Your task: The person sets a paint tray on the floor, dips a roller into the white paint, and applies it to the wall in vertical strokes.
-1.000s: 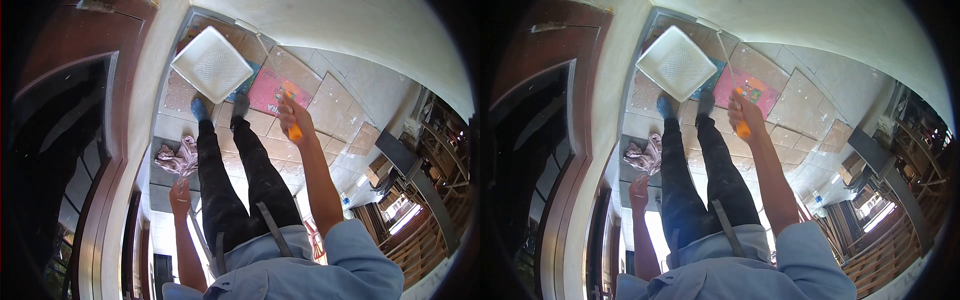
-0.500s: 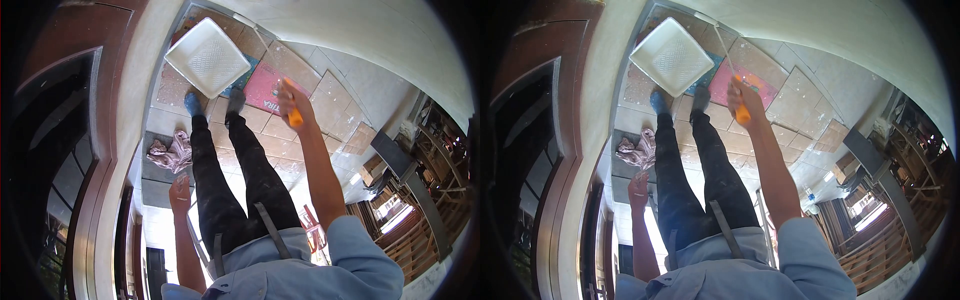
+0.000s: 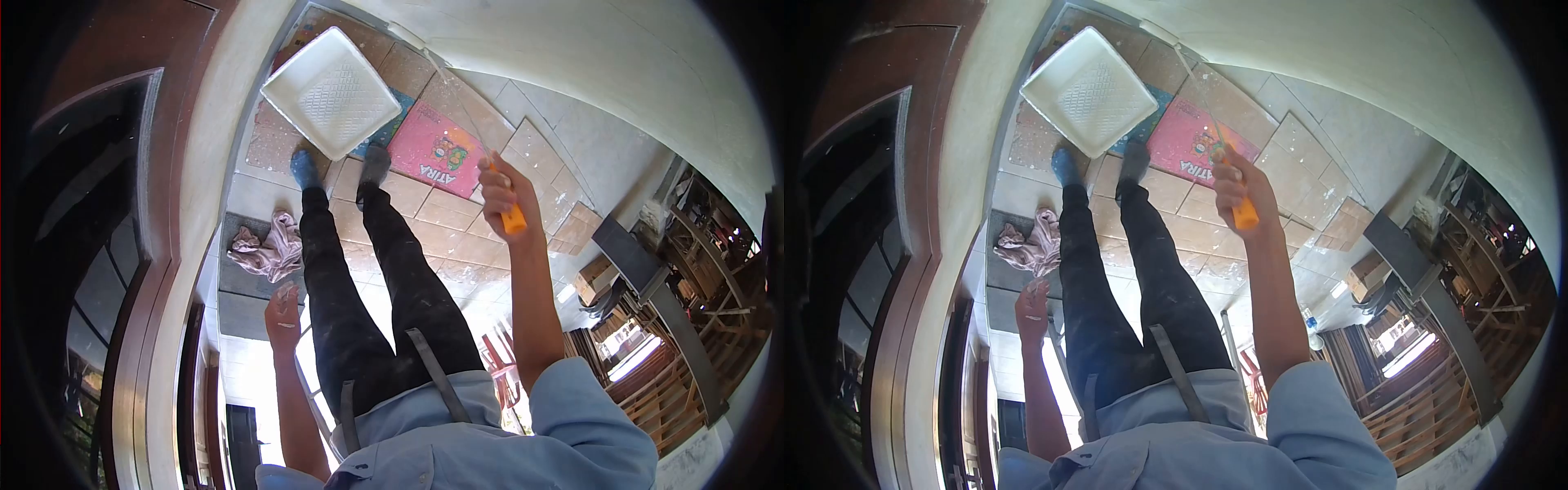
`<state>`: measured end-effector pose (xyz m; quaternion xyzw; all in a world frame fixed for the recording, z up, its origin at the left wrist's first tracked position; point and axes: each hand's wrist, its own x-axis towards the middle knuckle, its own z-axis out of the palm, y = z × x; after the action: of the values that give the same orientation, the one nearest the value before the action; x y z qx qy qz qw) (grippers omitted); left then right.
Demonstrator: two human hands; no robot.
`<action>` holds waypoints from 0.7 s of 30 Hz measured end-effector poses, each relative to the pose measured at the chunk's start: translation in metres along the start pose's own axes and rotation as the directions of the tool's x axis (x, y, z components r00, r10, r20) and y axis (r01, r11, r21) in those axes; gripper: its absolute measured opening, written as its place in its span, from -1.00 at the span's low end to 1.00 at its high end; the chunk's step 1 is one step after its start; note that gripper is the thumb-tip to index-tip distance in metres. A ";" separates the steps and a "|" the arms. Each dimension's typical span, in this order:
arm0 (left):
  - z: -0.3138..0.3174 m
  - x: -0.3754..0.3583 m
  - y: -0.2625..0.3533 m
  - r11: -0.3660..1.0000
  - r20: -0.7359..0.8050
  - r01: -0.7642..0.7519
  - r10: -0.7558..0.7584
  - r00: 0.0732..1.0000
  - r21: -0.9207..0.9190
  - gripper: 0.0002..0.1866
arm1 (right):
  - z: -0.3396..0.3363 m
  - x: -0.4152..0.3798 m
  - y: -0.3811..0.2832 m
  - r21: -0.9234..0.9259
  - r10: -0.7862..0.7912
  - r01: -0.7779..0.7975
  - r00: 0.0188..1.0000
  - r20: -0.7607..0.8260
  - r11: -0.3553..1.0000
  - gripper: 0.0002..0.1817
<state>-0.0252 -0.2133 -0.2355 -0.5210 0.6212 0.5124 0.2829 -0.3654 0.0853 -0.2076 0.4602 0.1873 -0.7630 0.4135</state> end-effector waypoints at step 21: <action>-0.003 -0.001 0.012 0.997 -0.033 -0.073 0.073 0.997 0.005 -0.66 | 0.000 0.093 -0.020 -0.011 -0.009 0.008 0.998 -0.055 1.000 -0.74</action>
<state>-0.0352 -0.2168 -0.2298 -0.5061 0.6454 0.5124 0.2547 -0.4031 0.0544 -0.2892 0.4781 0.2047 -0.7507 0.4074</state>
